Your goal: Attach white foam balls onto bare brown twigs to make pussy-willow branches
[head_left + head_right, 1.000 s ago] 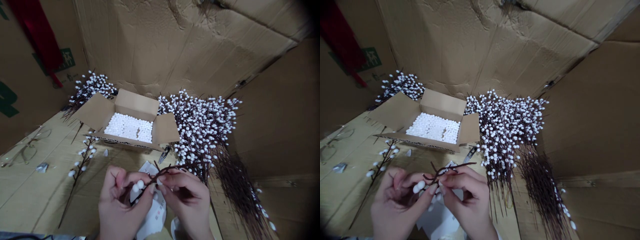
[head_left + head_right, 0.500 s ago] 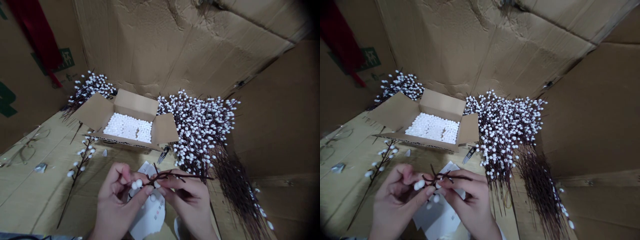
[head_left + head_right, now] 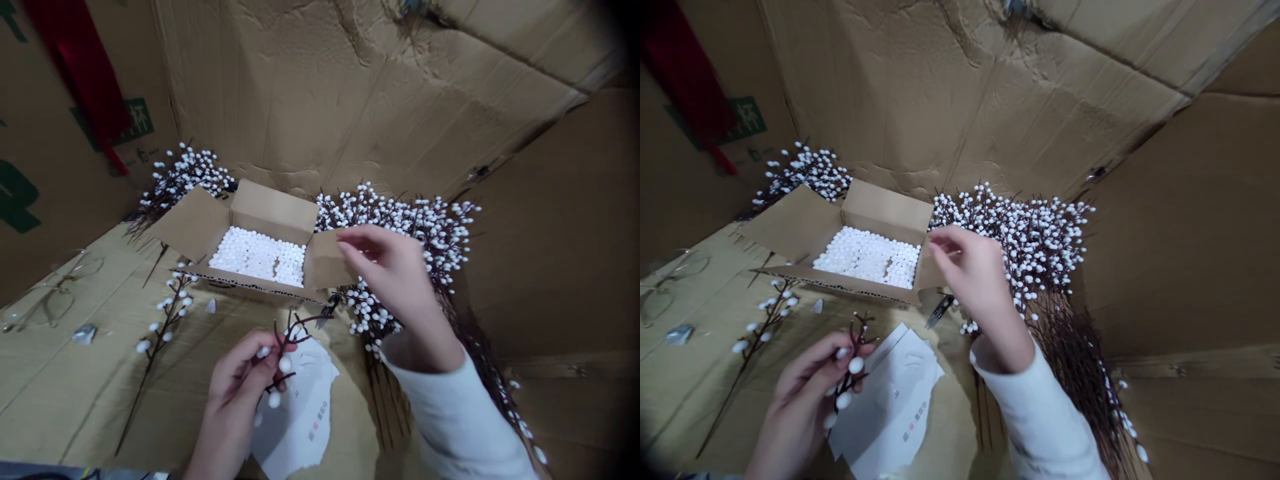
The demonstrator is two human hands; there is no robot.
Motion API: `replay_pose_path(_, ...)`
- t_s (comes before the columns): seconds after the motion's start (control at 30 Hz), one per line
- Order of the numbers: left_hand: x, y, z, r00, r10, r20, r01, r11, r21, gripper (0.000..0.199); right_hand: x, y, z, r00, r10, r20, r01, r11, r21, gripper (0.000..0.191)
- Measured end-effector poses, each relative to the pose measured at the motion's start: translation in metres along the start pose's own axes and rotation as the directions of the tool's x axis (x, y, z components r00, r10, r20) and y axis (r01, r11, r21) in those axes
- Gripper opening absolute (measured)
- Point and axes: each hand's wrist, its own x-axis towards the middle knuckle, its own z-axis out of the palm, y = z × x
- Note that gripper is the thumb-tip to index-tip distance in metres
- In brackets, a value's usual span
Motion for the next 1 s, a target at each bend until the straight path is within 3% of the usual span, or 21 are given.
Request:
replay_pose_path(0.03,0.000,0.001,0.001,1.000,-0.007,-0.002,0.007,1.000,0.010,0.013,0.014,0.002,0.009,0.990,-0.026,0.138,0.046,0.989,-0.142,0.017)
replay_pose_path(0.1,-0.001,0.003,0.001,1.000,-0.004,-0.004,0.004,0.999,0.035,0.017,0.036,0.005,0.031,0.902,-0.006,0.431,0.189,0.904,-0.383,0.024)
replay_pose_path(0.13,-0.002,0.004,0.001,1.000,0.001,0.000,-0.001,0.999,0.046,0.018,0.043,0.006,0.042,0.866,0.001,0.500,0.227,0.891,-0.395,0.025)
replay_pose_path(0.3,-0.004,0.001,-0.002,0.998,-0.062,-0.018,0.062,0.998,-0.009,0.027,0.057,0.016,0.088,0.693,0.027,0.720,0.335,0.872,-0.356,0.018)
replay_pose_path(0.4,-0.004,0.001,-0.001,0.996,-0.081,-0.049,0.081,0.997,0.006,0.041,0.056,0.020,0.103,0.640,0.074,0.765,0.350,0.858,-0.376,0.018)
replay_pose_path(0.57,-0.004,0.000,0.001,0.993,-0.114,-0.039,0.114,0.993,-0.002,0.046,0.052,0.025,0.115,0.627,0.089,0.774,0.363,0.845,-0.392,0.023)
replay_pose_path(0.83,-0.004,-0.001,-0.001,1.000,-0.030,-0.003,0.030,0.998,0.046,0.046,0.051,0.025,0.117,0.660,-0.016,0.751,0.364,0.882,-0.301,0.020)
replay_pose_path(1.0,-0.005,0.004,-0.001,0.995,0.020,0.094,-0.026,0.997,0.067,0.041,0.053,0.031,0.118,0.674,-0.040,0.738,0.335,0.907,-0.256,0.022)
